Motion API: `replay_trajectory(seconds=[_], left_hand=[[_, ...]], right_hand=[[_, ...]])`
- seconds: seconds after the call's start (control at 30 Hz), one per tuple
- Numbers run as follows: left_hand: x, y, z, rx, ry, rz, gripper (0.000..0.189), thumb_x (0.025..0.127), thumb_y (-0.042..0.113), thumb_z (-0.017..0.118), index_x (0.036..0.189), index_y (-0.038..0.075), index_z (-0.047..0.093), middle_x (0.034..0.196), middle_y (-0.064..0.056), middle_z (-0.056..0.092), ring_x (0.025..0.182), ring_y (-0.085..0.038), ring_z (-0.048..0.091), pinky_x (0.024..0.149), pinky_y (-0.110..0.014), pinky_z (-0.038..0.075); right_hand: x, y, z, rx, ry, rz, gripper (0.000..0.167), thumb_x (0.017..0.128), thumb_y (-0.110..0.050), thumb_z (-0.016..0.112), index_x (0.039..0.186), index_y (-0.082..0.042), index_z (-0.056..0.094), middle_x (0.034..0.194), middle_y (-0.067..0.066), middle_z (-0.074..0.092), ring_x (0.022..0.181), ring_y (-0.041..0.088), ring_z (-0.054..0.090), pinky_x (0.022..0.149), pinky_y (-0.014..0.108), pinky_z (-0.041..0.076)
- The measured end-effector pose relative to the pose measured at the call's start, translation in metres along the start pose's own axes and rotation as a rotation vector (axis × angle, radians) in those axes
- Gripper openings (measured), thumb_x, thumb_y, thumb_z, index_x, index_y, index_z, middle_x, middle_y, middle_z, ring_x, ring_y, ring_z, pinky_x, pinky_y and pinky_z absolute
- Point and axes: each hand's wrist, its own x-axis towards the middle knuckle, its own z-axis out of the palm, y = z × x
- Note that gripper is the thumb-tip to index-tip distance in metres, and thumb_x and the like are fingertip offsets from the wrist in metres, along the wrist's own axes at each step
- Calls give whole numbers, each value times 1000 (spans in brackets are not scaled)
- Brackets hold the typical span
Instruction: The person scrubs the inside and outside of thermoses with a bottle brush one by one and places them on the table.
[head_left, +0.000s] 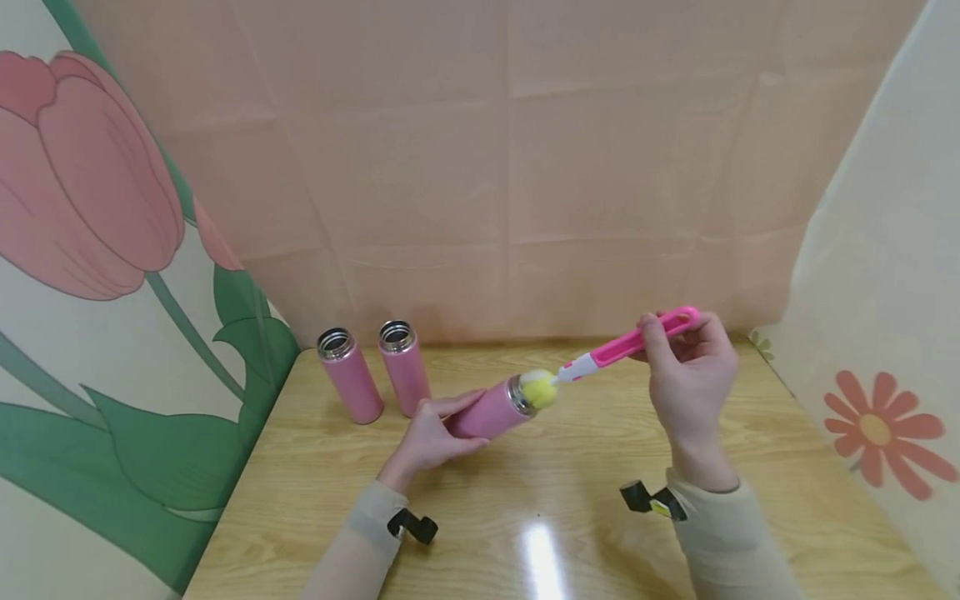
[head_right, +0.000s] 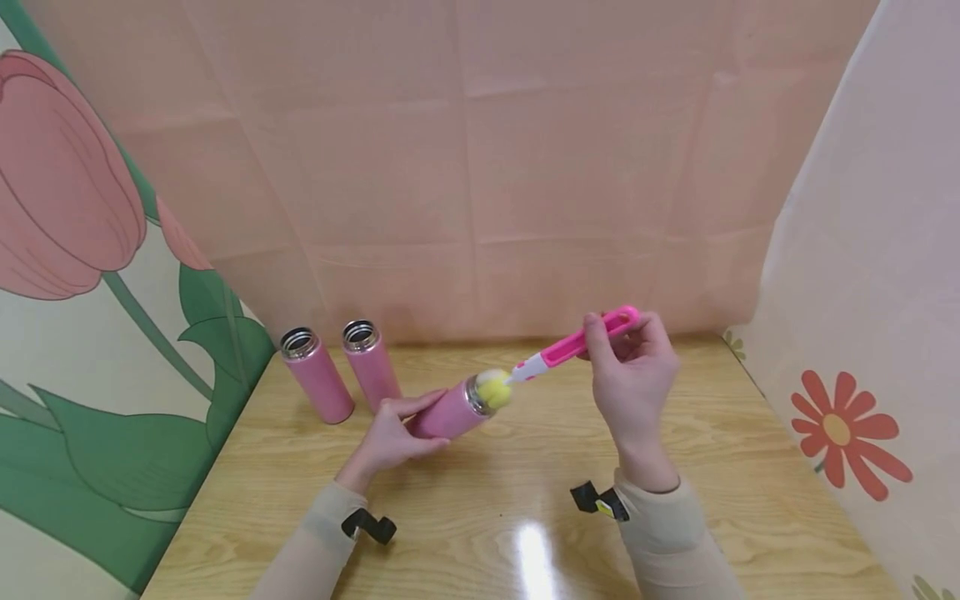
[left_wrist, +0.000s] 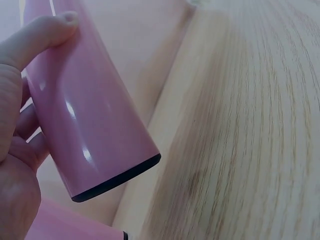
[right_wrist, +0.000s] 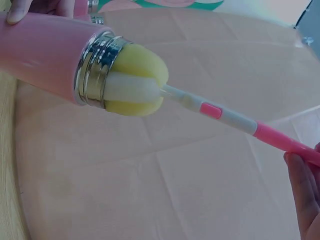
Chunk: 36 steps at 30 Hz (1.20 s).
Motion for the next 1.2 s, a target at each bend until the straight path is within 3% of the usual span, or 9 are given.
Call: replay_trajectory(seconds=[0.3,0.63,0.73,0.97,1.1,1.2], left_hand=[[1,3,2,36,24,21,73,82,23,96,148,24,66,144,5,67,131,-20,66,110,-48,53],[1,1,4,48,53,20,73,81,19,97,147,23,68,144,6,67,132,-18,64,111,-47,51],[1,3,5,46,60,16,72,80,19,98,146,22,68,143,4,67,132,-21,65,111,-48,52],[8,14,9,39,33,50,75,81,21,97,149,24,66,146,4,65,133,-21,64,111,-47,52],[9,15,10,24,30,27,74,81,20,97,148,25,66,146,4,65,132,-21,64,110,-46,53],[7,12,9,-9,41,-14,73,81,18,97,147,23,67,145,4,67,131,-22,65,108,-48,54]], right_hand=[[-2,-2,7,-200,-40,51,20,97,-5,78,97,3,60,88,14,69,66,16,75,61,32,63],[-5,-4,14,-300,-113,131,21,99,-11,77,98,1,59,89,10,70,70,15,76,62,32,64],[-8,1,17,-286,-146,133,22,99,-10,77,98,2,58,90,10,71,71,15,76,62,34,64],[-27,27,28,-199,-333,137,22,98,0,77,98,8,56,90,10,70,72,17,76,63,35,65],[-33,33,28,-159,-350,100,19,96,4,77,97,7,58,90,11,72,69,20,74,62,35,65],[-33,37,26,-137,-429,84,14,96,7,75,100,4,62,93,12,74,74,21,75,65,33,65]])
